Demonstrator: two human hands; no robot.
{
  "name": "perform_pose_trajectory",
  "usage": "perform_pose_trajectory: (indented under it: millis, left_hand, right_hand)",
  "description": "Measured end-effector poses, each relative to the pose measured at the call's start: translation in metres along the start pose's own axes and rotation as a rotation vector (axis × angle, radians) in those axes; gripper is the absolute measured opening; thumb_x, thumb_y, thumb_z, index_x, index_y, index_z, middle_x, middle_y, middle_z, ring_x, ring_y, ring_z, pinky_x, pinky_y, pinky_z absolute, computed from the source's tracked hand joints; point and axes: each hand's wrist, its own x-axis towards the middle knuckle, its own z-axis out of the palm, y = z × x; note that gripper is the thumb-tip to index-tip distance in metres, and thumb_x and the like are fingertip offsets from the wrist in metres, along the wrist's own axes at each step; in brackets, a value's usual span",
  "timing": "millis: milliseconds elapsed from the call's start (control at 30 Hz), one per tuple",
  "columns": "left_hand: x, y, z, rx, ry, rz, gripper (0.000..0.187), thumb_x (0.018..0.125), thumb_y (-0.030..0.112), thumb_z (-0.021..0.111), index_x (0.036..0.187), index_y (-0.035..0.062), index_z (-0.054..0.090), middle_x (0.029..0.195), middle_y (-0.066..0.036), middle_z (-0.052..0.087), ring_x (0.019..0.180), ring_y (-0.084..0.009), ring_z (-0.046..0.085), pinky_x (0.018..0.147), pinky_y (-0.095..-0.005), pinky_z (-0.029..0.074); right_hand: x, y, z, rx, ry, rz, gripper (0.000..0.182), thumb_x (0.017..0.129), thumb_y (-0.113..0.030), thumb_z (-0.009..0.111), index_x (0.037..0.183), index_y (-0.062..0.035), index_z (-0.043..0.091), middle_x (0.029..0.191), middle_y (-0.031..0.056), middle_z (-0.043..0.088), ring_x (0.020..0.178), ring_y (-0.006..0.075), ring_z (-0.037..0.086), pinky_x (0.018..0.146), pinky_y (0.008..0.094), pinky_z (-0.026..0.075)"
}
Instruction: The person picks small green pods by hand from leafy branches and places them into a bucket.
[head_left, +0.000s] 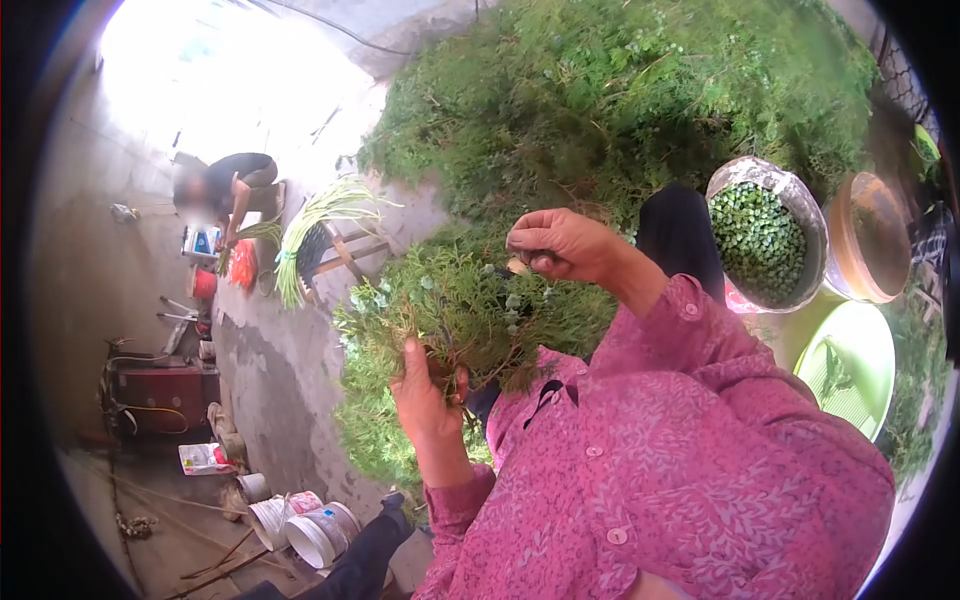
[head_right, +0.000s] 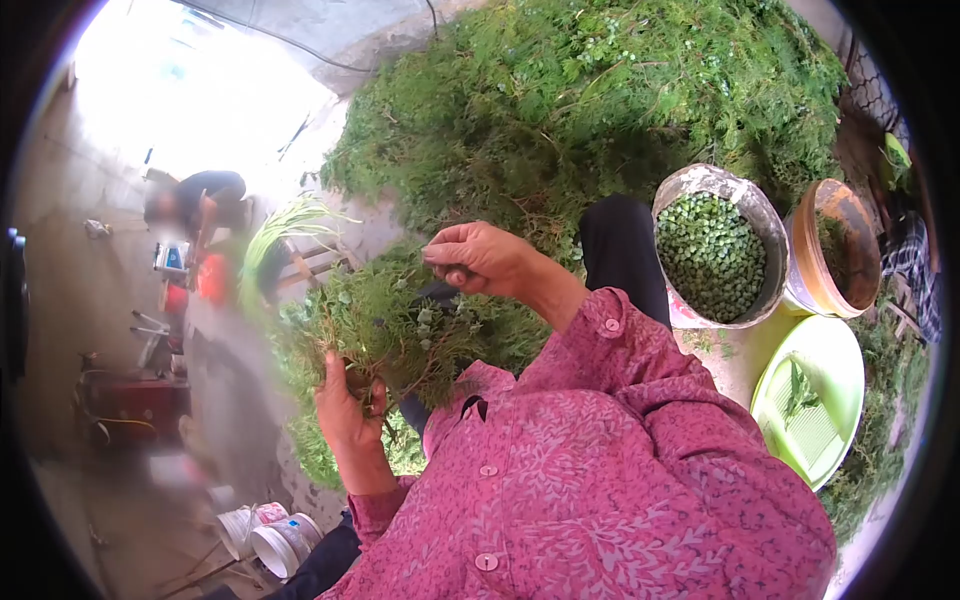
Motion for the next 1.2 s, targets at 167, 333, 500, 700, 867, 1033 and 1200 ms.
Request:
perform_pose_trajectory:
  millis: [167,333,500,700,867,1033,1200]
  left_hand:
    - [0.000,0.000,0.001,0.017,-0.066,0.019,0.028,0.085,0.033,0.058,0.077,0.0063,0.052,0.058,-0.003,0.049,0.046,-0.0157,0.050,0.033,-0.0229,0.033]
    - [-0.003,0.000,0.005,0.006,-0.061,0.026,0.028,0.085,0.033,0.057,0.078,0.0062,0.052,0.059,-0.004,0.051,0.044,-0.0156,0.050,0.032,-0.0227,0.032]
    - [0.004,0.003,0.000,0.002,-0.158,0.002,0.028,0.088,0.033,0.051,0.080,0.0058,0.052,0.062,-0.006,0.055,0.040,-0.0146,0.046,0.031,-0.0222,0.030]
    - [0.017,-0.002,-0.005,-0.090,-0.251,-0.017,0.026,0.091,0.031,0.047,0.085,0.0058,0.051,0.062,-0.006,0.051,0.040,-0.0150,0.043,0.032,-0.0232,0.028]
    - [0.022,-0.006,0.005,-0.180,-0.326,-0.055,0.027,0.088,0.032,0.052,0.082,0.0054,0.050,0.063,-0.006,0.049,0.046,-0.0166,0.048,0.034,-0.0230,0.030]
    - [0.017,-0.009,0.013,-0.144,-0.342,-0.057,0.028,0.087,0.033,0.053,0.083,0.0057,0.050,0.062,-0.005,0.048,0.045,-0.0170,0.048,0.033,-0.0234,0.030]
    - [0.007,-0.006,0.013,-0.108,-0.267,-0.081,0.025,0.089,0.032,0.049,0.085,0.0079,0.049,0.064,-0.007,0.053,0.043,-0.0163,0.046,0.032,-0.0226,0.028]
  right_hand:
    - [-0.002,-0.004,0.025,-0.164,-0.065,0.025,0.015,0.083,-0.018,0.061,0.086,-0.0041,0.057,0.063,-0.0014,0.052,0.044,0.0030,0.044,0.037,0.0156,0.031]
    - [-0.004,-0.003,0.030,-0.449,-0.008,-0.141,0.023,0.079,-0.026,0.065,0.080,-0.0033,0.061,0.059,-0.0034,0.048,0.047,0.0044,0.041,0.041,0.0209,0.031]
    - [-0.033,-0.049,0.000,-0.450,0.517,-0.454,0.017,0.080,-0.019,0.064,0.082,-0.0031,0.059,0.059,-0.0039,0.046,0.049,0.0049,0.041,0.042,0.0203,0.033]
    - [-0.174,-0.089,-0.109,-0.801,1.198,-0.822,0.021,0.076,-0.015,0.065,0.096,-0.0075,0.063,0.079,0.0046,0.062,0.064,0.0150,0.058,0.056,0.0268,0.047]
    - [-0.226,-0.056,-0.164,-1.935,1.378,-0.166,0.048,0.069,-0.028,0.067,0.109,-0.0042,0.058,0.101,0.0186,0.060,0.097,0.0323,0.057,0.085,0.0387,0.044]
    - [-0.145,-0.065,-0.031,-1.199,0.822,-0.651,0.045,0.068,-0.020,0.073,0.108,-0.0046,0.057,0.103,0.0105,0.059,0.089,0.0201,0.059,0.076,0.0295,0.049]
    - [-0.072,-0.042,0.050,-1.437,-0.031,-0.867,0.055,0.058,-0.029,0.078,0.099,-0.0016,0.055,0.098,0.0175,0.056,0.094,0.0331,0.053,0.082,0.0379,0.043]
